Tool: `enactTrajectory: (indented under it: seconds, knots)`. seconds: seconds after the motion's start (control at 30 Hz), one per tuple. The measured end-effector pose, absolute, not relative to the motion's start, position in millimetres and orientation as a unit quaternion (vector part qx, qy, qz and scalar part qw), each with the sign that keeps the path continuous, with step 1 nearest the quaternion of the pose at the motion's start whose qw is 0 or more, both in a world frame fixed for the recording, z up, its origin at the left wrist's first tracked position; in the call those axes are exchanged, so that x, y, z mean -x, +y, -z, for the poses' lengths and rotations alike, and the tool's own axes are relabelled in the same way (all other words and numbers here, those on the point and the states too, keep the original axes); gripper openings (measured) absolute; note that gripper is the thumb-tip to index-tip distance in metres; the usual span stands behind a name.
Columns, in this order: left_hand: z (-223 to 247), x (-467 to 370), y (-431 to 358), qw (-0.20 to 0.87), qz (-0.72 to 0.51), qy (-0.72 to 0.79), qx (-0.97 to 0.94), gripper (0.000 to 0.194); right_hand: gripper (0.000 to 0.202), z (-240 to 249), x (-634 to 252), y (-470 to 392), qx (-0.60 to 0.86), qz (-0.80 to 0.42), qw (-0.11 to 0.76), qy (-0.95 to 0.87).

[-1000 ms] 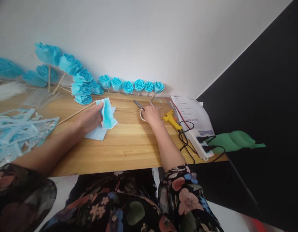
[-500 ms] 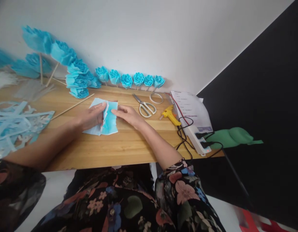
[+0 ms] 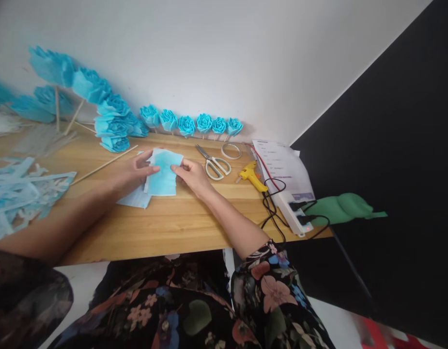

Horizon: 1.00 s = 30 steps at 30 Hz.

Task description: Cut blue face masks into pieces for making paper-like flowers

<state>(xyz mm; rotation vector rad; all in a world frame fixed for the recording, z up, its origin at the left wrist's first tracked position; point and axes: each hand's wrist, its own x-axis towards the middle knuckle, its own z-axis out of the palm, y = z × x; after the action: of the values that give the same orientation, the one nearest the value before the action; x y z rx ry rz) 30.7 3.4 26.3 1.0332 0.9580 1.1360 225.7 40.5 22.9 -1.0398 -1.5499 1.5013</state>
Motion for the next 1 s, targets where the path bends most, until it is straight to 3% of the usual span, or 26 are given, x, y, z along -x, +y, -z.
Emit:
enactTrajectory:
  seconds: [0.17,0.47,0.57,0.77,1.0]
  knots:
    - [-36,-34,-3,0.565,-0.496,0.454,-0.478,0.070,0.042,-32,-231,42,0.373,-0.580,0.336,-0.642]
    - [-40,-39,-9,0.535,-0.446,0.475,-0.538,0.079,0.038,-39,-233,37,0.341,-0.533,0.330,-0.700]
    - [-39,-37,-7,0.532,-0.426,0.483,-0.549,0.079,0.042,-33,-230,38,0.374,-0.475,0.368,-0.707]
    - [-31,-29,3,0.426,-0.510,0.505,-0.550,0.057,0.041,-26,-234,51,0.409,-0.431,0.465,-0.657]
    - [-29,-26,4,0.446,-0.549,0.507,-0.492,0.052,0.038,-22,-235,55,0.422,-0.440,0.478,-0.633]
